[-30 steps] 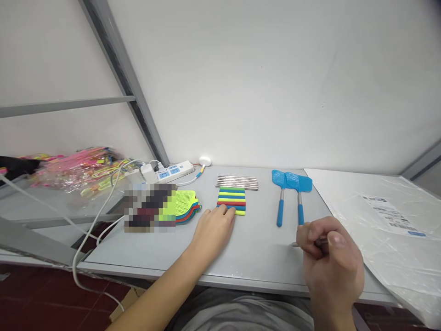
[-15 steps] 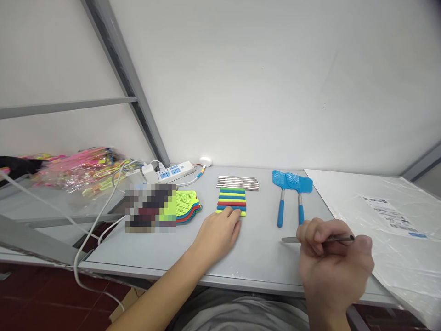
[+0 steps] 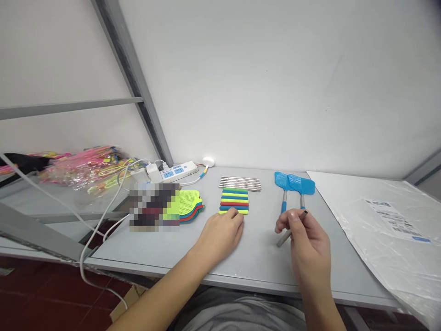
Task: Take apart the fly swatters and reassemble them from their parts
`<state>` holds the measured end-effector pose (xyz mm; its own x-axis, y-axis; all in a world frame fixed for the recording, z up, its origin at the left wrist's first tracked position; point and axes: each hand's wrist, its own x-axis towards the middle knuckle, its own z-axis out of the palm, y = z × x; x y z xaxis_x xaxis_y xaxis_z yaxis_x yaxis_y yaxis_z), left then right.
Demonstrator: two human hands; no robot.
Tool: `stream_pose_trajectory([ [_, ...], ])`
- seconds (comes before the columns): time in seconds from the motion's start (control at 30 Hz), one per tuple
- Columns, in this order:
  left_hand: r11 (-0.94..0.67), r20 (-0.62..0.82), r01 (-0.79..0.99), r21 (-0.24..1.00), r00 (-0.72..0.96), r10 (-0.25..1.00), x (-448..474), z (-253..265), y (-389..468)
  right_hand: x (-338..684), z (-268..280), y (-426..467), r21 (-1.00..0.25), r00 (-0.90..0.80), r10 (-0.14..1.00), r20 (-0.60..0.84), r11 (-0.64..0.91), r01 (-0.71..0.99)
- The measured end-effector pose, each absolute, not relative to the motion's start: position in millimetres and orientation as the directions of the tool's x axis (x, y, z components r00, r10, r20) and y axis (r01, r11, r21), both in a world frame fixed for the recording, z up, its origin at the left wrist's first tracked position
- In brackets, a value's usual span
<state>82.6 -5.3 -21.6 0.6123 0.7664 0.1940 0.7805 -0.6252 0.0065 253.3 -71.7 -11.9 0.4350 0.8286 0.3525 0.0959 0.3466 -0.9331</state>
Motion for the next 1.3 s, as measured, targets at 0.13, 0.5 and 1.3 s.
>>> stream_pose_trajectory([
  [0.13, -0.625, 0.211, 0.780, 0.001, 0.611, 0.763, 82, -22, -5, 260, -16, -69, -0.918, 0.381, 0.843, 0.380, 0.295, 0.265],
  [0.5, -0.648, 0.234, 0.761, 0.026, 0.625, 0.744, 79, -23, -6, 270, -49, -78, -0.829, 0.215, 0.944, 0.251, 0.096, 0.551],
  [1.3, -0.544, 0.501, 0.137, 0.828, 0.257, 0.827, 71, -18, -10, 267, -54, -82, -0.731, 0.064, 0.879, 0.472, 0.350, 0.586],
])
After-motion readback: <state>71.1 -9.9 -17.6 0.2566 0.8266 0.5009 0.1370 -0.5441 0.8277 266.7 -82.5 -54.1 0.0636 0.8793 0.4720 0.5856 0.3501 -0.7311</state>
